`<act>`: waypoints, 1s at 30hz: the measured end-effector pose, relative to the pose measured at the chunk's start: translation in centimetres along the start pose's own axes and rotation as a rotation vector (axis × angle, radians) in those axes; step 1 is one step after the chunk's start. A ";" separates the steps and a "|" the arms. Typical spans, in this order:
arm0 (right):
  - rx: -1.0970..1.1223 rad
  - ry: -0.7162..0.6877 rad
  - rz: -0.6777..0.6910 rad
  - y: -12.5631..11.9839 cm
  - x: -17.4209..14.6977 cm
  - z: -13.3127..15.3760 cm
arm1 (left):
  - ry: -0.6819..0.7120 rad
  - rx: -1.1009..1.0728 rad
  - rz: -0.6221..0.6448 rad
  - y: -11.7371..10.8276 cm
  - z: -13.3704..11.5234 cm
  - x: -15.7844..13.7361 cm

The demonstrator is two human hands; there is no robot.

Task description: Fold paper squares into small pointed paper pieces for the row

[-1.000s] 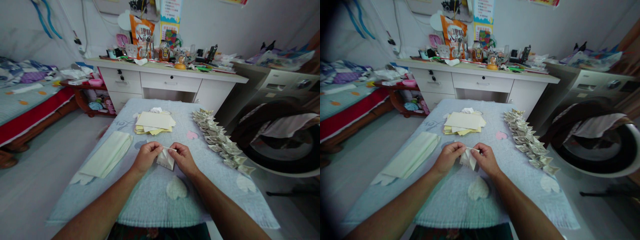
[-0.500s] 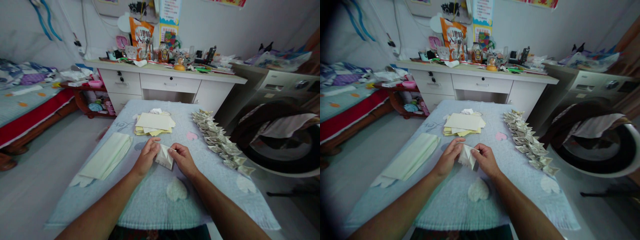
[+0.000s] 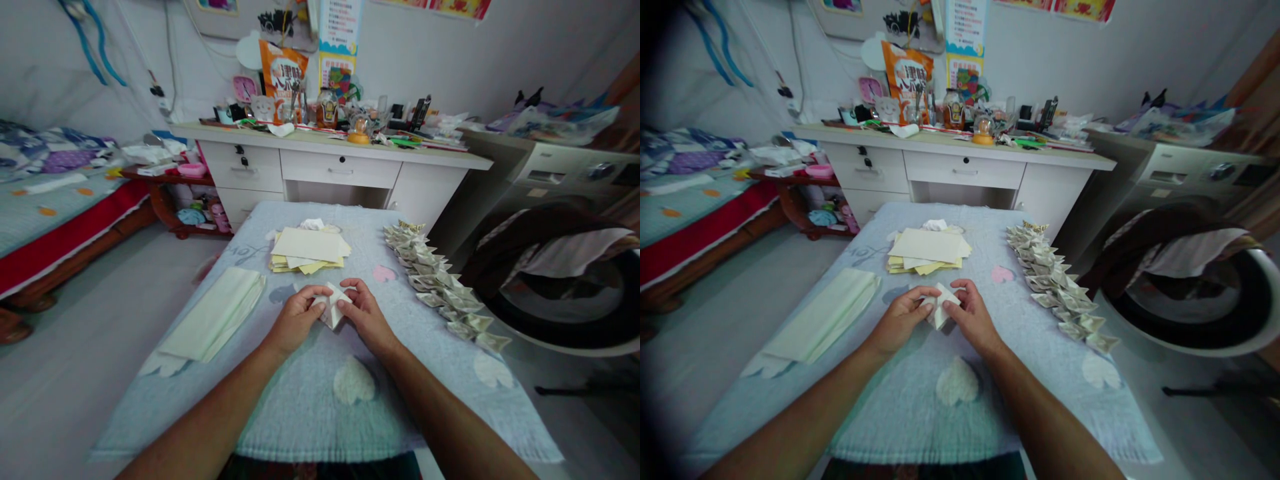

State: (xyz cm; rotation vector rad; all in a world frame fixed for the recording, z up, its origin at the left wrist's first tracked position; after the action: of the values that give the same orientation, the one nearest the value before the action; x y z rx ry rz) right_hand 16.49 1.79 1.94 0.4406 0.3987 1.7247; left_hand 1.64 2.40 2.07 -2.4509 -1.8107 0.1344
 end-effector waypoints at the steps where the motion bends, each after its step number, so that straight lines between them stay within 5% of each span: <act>1: 0.010 0.023 0.018 0.1 0.0 -0.1 | 0.003 -0.006 -0.003 0.0 0.0 0.0; 10: -0.105 -0.013 0.055 0.0 0.1 -0.3 | 0.031 -0.078 0.020 0.4 -0.6 -0.4; 17: -0.626 -0.343 0.149 0.2 -0.5 1.4 | 0.052 -0.049 -0.047 0.0 -0.4 -0.2; 23: -0.649 -0.347 0.184 0.4 -0.6 1.8 | -0.002 0.101 -0.086 -0.5 0.3 0.1; 30: -0.658 -0.366 0.156 0.5 -0.6 1.8 | -0.036 0.021 -0.053 -0.3 0.7 0.2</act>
State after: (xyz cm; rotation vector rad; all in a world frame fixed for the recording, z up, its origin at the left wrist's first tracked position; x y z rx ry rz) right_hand 17.08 1.19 3.70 0.2945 -0.4712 1.7623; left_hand 1.28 2.67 1.41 -2.3995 -1.8769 0.1929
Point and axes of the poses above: each hand's wrist, its own x-axis towards the middle knuckle, its own y-axis out of the palm, z = x × y, the point moved 3 cm from there along x, towards the middle knuckle, and after that the axes turned 15 degrees about x, right-handed, at the moved point
